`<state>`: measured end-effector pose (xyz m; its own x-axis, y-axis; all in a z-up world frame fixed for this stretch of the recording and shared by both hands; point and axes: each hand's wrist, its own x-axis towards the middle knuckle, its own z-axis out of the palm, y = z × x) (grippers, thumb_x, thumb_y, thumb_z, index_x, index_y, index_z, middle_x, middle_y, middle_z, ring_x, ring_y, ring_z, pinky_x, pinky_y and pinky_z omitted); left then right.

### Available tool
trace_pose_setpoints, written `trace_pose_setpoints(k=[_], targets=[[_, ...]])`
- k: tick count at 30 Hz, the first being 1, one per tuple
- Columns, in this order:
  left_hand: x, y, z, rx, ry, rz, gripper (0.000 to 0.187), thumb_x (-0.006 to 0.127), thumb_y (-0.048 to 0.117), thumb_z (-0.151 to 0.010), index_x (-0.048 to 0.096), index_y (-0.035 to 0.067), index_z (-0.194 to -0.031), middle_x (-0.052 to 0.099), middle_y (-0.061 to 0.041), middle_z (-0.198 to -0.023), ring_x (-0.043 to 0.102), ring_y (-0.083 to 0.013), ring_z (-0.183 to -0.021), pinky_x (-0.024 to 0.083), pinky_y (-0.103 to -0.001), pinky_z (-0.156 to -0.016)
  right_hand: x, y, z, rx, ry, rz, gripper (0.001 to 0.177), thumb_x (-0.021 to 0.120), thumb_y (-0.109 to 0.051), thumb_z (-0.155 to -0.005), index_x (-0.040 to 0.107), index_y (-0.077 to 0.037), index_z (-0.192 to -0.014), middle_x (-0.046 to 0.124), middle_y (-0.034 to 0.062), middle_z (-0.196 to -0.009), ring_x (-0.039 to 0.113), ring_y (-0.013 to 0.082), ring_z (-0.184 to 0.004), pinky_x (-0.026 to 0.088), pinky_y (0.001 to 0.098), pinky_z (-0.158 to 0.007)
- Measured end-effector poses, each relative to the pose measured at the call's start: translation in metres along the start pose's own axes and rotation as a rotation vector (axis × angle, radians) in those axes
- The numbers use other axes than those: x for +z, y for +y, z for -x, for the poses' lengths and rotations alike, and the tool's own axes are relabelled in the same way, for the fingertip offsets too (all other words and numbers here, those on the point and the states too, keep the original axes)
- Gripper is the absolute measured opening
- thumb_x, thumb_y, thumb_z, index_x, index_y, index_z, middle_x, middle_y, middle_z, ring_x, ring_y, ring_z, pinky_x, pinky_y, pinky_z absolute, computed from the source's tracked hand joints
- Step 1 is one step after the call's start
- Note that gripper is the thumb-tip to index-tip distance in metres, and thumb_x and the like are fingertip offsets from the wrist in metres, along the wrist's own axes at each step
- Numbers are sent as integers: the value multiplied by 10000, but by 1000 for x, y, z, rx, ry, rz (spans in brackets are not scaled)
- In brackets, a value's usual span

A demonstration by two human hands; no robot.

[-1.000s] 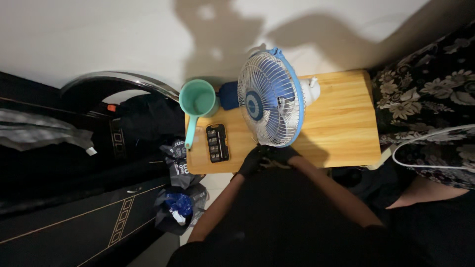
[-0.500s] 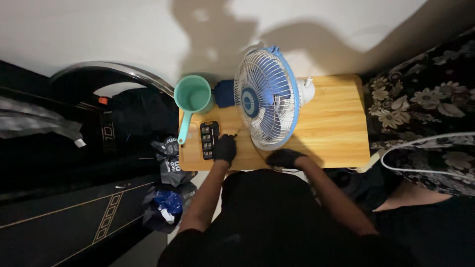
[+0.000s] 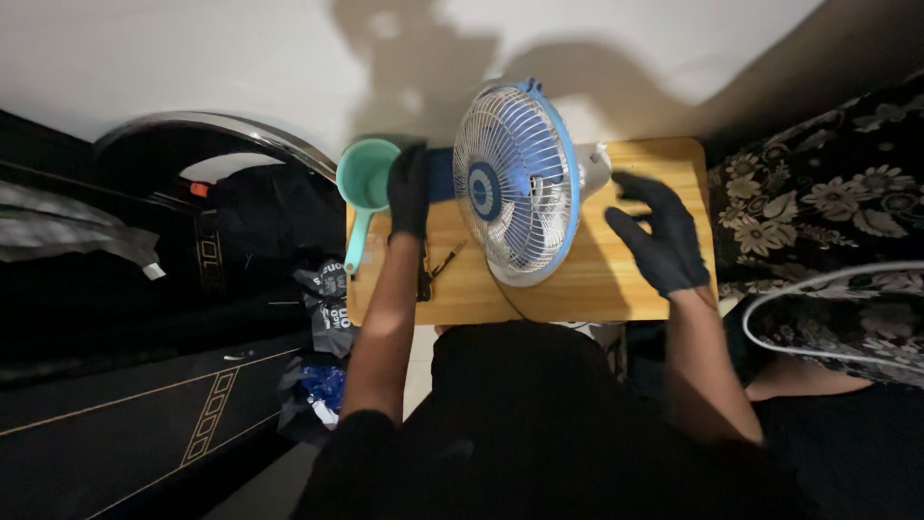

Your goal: The person puts on black gloves, then uses a screwdriver to remove the front grille of a small table fan. They dip a blue cloth into a green cup of water and wipe the fan blades and inner cage.

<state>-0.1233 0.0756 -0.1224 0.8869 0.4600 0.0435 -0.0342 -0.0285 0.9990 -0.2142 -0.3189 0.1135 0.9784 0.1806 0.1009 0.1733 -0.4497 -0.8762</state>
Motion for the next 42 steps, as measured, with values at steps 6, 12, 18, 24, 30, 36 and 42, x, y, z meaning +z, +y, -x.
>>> trace_pose_setpoints(k=[6, 12, 18, 24, 30, 36, 42], targets=[[64, 69, -36, -469, -596, 605, 595, 445, 483, -1063, 603, 10, -1387, 678, -115, -1309, 642, -214, -1167, 512, -342, -1038, 55, -29, -38, -213, 113, 136, 807, 818, -258, -973, 378, -1, -1599, 393, 240, -1655, 388, 391, -1547, 340, 473, -1257], [79, 37, -46, 208, -409, -327, 647, 369, 447, -1098, 415, -10, -1553, 543, -186, -1482, 507, -278, -1360, 387, -353, -1141, 78, -32, -45, -70, 109, 99, 762, 723, -307, -988, 365, 1, -1587, 394, 237, -1644, 386, 378, -1539, 326, 440, -1259], [81, 61, -32, -180, -326, -25, 609, 359, 442, -1072, 466, 29, -1507, 569, -167, -1486, 559, -291, -1362, 415, -366, -1134, 88, -27, -44, -155, 126, -3, 736, 677, -220, -1046, 281, 9, -1622, 326, 246, -1690, 329, 373, -1582, 276, 442, -1292], [82, 40, -40, 34, -303, -313, 642, 376, 470, -1079, 465, 36, -1543, 572, -192, -1491, 540, -304, -1385, 419, -366, -1159, 90, -27, -46, -138, 147, -76, 696, 689, -166, -1024, 336, 3, -1599, 354, 222, -1670, 358, 343, -1554, 303, 419, -1267], [86, 33, -46, -222, -199, 72, 638, 519, 475, -1056, 432, 36, -1511, 486, -168, -1548, 447, -296, -1442, 342, -370, -1175, 91, -18, -51, -109, 148, -256, 564, 619, -108, -1036, 442, -16, -1564, 479, 183, -1626, 430, 297, -1541, 326, 396, -1273], [87, 2, -48, 31, -139, -157, 553, 486, 410, -1063, 594, 44, -1463, 595, -173, -1489, 549, -278, -1398, 406, -355, -1188, 87, -21, -47, -248, 225, 17, 493, 618, -113, -1077, 493, -51, -1550, 395, 209, -1659, 366, 355, -1573, 309, 435, -1294], [71, 40, -11, -121, -90, 107, 422, 550, 379, -1063, 745, 18, -1162, 784, -172, -1155, 693, -346, -1085, 516, -385, -968, 91, -27, -38, -357, 275, 227, 495, 630, -71, -1056, 533, -59, -1541, 375, 215, -1669, 227, 413, -1598, 194, 508, -1309]])
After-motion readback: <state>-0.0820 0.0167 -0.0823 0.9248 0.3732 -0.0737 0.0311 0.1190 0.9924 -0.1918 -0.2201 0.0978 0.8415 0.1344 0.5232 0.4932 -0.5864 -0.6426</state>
